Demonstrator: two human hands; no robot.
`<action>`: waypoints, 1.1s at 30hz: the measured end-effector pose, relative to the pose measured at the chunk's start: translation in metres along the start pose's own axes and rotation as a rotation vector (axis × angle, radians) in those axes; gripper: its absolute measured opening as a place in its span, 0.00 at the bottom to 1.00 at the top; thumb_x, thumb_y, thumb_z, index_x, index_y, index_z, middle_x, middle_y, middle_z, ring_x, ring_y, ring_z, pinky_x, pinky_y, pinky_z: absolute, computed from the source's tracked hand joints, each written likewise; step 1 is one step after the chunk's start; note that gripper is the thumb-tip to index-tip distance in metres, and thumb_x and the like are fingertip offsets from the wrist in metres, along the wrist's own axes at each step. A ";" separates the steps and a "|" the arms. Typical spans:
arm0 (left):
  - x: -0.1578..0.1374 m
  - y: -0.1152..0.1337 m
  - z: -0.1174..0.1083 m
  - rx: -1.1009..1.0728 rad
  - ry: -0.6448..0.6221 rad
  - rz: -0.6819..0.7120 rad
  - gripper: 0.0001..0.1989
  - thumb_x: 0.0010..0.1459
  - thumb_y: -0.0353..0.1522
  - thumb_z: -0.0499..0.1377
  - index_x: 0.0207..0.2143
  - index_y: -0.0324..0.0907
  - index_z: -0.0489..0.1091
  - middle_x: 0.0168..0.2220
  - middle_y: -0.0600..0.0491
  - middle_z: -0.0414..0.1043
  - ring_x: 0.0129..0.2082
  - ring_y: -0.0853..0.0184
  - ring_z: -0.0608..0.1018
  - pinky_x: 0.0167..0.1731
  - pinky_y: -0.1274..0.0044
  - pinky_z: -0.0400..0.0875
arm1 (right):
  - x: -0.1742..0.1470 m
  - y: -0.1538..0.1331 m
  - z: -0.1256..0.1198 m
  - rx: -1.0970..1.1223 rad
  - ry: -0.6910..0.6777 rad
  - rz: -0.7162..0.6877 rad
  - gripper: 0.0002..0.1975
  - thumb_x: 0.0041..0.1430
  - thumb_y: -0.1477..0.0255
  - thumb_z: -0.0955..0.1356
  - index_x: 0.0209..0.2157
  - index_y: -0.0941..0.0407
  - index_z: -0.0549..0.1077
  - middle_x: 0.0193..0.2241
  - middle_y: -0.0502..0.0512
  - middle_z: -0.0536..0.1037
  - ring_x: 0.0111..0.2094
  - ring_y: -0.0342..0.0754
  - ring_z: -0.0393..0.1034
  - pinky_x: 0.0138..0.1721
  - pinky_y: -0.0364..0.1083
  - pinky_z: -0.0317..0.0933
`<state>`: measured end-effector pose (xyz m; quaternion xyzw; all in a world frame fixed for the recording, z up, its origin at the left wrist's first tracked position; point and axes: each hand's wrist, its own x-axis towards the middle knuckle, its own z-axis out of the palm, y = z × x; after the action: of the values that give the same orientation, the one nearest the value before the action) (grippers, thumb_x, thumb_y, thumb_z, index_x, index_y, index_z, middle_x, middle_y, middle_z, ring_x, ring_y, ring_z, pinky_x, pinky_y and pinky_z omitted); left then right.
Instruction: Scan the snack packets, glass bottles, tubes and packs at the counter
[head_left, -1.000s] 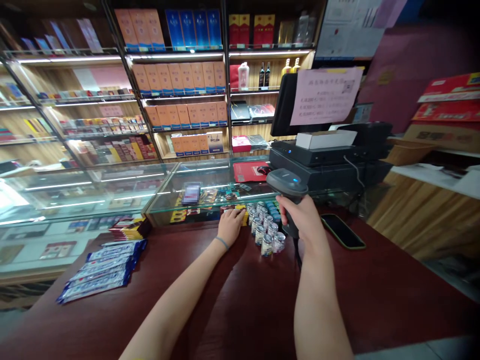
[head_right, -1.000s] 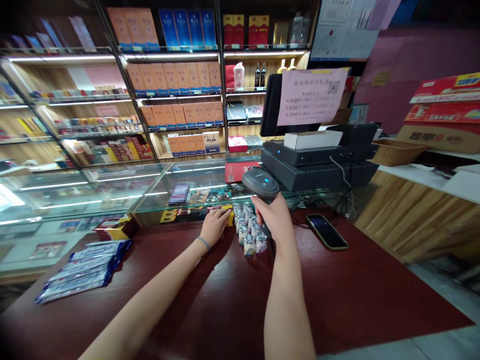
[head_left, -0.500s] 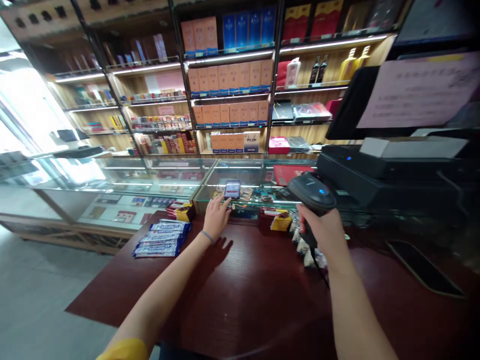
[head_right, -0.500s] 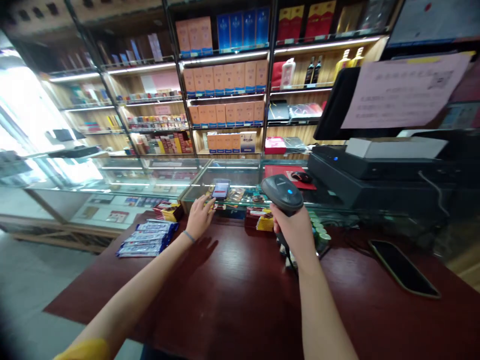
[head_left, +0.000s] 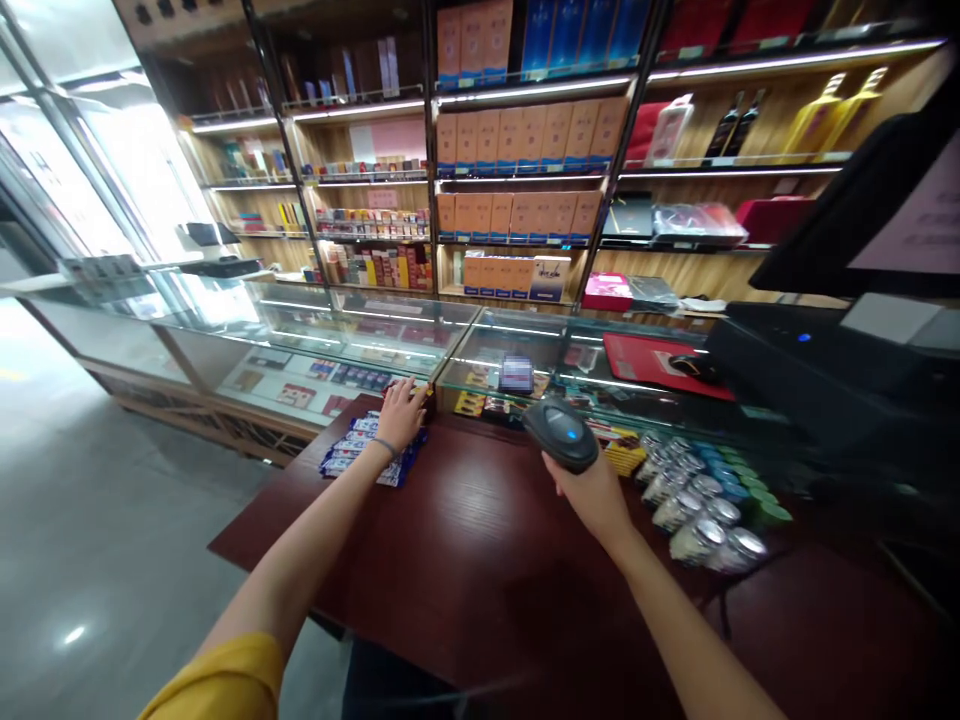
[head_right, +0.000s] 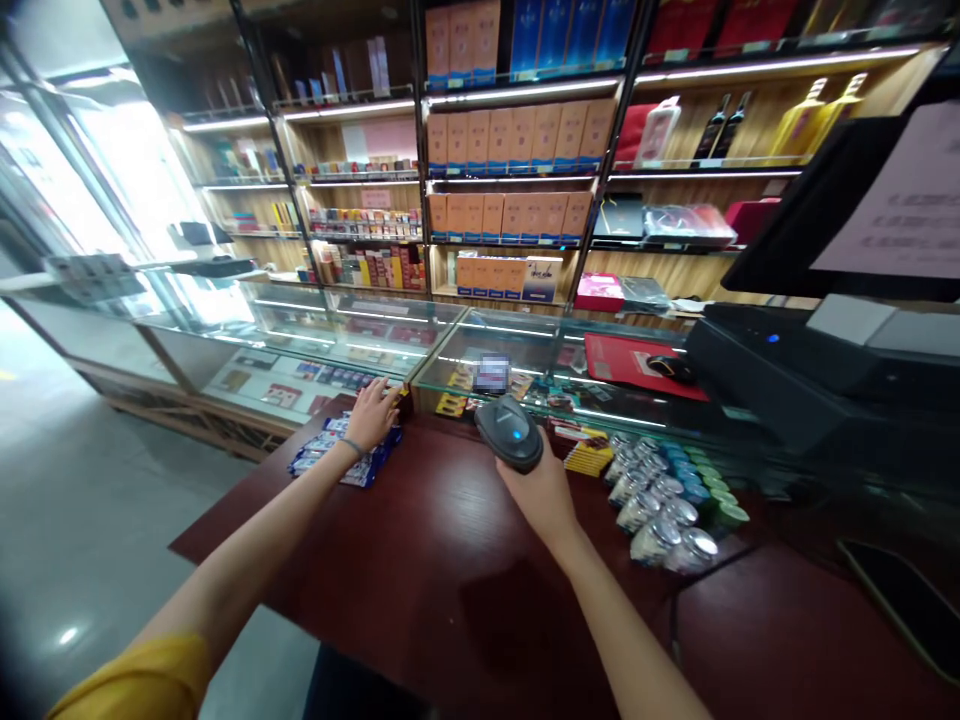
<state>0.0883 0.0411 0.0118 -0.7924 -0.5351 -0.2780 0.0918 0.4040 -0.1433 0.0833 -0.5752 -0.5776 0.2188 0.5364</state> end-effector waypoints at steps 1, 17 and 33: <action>-0.001 -0.005 0.002 -0.006 -0.016 -0.010 0.27 0.61 0.31 0.56 0.63 0.46 0.65 0.69 0.41 0.54 0.69 0.47 0.55 0.66 0.54 0.49 | -0.002 0.005 0.006 0.004 -0.033 0.004 0.17 0.52 0.64 0.71 0.43 0.55 0.71 0.24 0.50 0.77 0.23 0.47 0.72 0.27 0.44 0.64; 0.008 -0.019 -0.003 0.137 -0.240 0.118 0.23 0.64 0.30 0.53 0.62 0.46 0.65 0.58 0.40 0.67 0.58 0.53 0.71 0.56 0.64 0.65 | -0.014 0.025 0.030 -0.111 -0.044 -0.026 0.19 0.50 0.63 0.70 0.44 0.53 0.69 0.32 0.54 0.81 0.33 0.52 0.78 0.36 0.46 0.67; -0.023 0.112 0.003 -1.220 0.427 -0.512 0.14 0.65 0.36 0.56 0.52 0.46 0.71 0.50 0.49 0.75 0.52 0.63 0.75 0.55 0.71 0.68 | -0.025 0.048 0.002 -0.328 0.065 -0.129 0.20 0.53 0.62 0.69 0.47 0.56 0.77 0.37 0.60 0.84 0.38 0.58 0.79 0.39 0.49 0.69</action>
<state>0.1837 -0.0222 0.0142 -0.4791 -0.4239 -0.6917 -0.3351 0.4171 -0.1531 0.0319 -0.6236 -0.6235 0.0679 0.4666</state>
